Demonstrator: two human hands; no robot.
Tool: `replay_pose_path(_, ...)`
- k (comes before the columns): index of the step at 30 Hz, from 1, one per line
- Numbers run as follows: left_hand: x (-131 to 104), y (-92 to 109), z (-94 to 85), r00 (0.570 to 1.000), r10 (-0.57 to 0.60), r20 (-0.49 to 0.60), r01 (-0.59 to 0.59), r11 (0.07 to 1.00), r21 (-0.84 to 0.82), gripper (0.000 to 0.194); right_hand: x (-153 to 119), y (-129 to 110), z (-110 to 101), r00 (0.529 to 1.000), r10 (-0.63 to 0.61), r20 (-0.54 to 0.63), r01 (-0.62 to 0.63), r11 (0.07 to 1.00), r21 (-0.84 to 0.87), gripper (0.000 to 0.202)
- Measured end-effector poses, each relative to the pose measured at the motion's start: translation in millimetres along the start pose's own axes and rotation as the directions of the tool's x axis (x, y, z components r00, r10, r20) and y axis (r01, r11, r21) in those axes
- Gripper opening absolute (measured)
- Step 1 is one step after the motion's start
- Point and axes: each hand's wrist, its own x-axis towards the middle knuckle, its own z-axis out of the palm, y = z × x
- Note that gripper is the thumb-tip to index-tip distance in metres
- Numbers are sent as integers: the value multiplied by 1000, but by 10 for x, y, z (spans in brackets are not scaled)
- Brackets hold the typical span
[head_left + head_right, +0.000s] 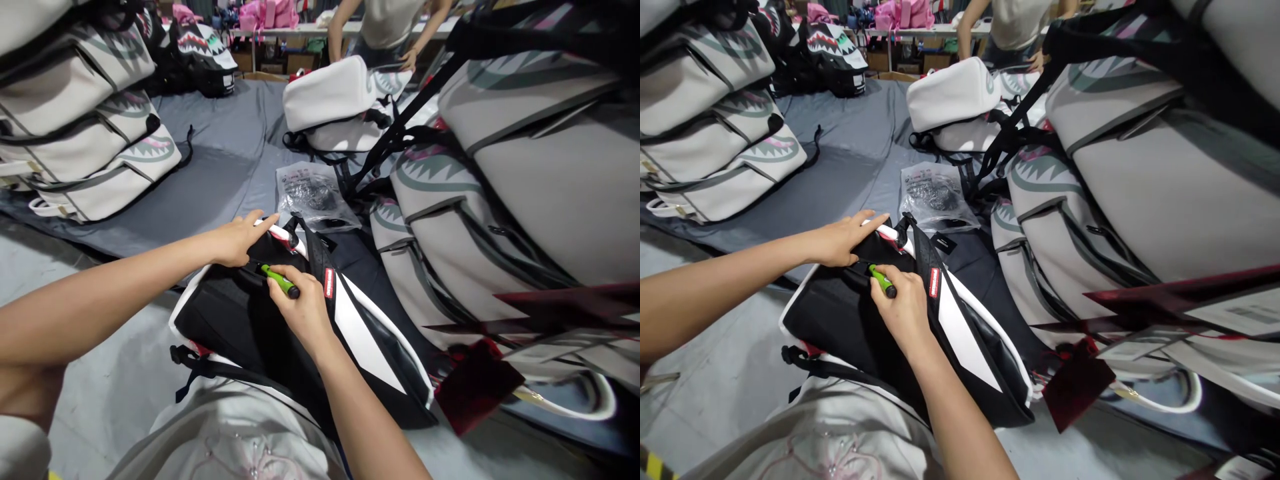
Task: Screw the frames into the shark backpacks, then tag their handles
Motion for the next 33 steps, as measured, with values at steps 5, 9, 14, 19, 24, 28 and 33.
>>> replay_pose_path(5, -7, -36, -11, 999, 25, 33, -24, 999, -22, 110, 19, -71, -1, 1000, 5, 30, -5, 1000, -6, 18)
replay_pose_path(9, 28, -97, -1, 997, 71, 37, -69, 996, -51, 109, 65, -106, 81, 999, -15, 48, 14, 1000, 26, 19)
replay_pose_path(14, 75, -129, -6, 994, 60, 88, -55, 996, -65, 111, 104, -81, 117, 998, -30, 62, 30, 1000, -6, 19)
replay_pose_path(19, 99, -148, 13, 995, 73, 70, -70, 996, -50, 110, 108, -49, 105, 997, -26, 72, 27, 1000, -2, 19)
replay_pose_path(24, 120, -141, 20, 995, 68, 77, -65, 997, -39, 110, 140, -43, 121, 998, -16, 62, 15, 1000, 12, 21)
replay_pose_path(28, 134, -128, 13, 995, 47, 86, -44, 998, -41, 109, 163, -54, 114, 993, 7, 122, -13, 999, 47, 22)
replay_pose_path(33, 135, -155, 39, 997, 58, 55, -55, 996, -64, 111, 124, -41, 80, 992, 125, 9, -126, 990, 71, 17)
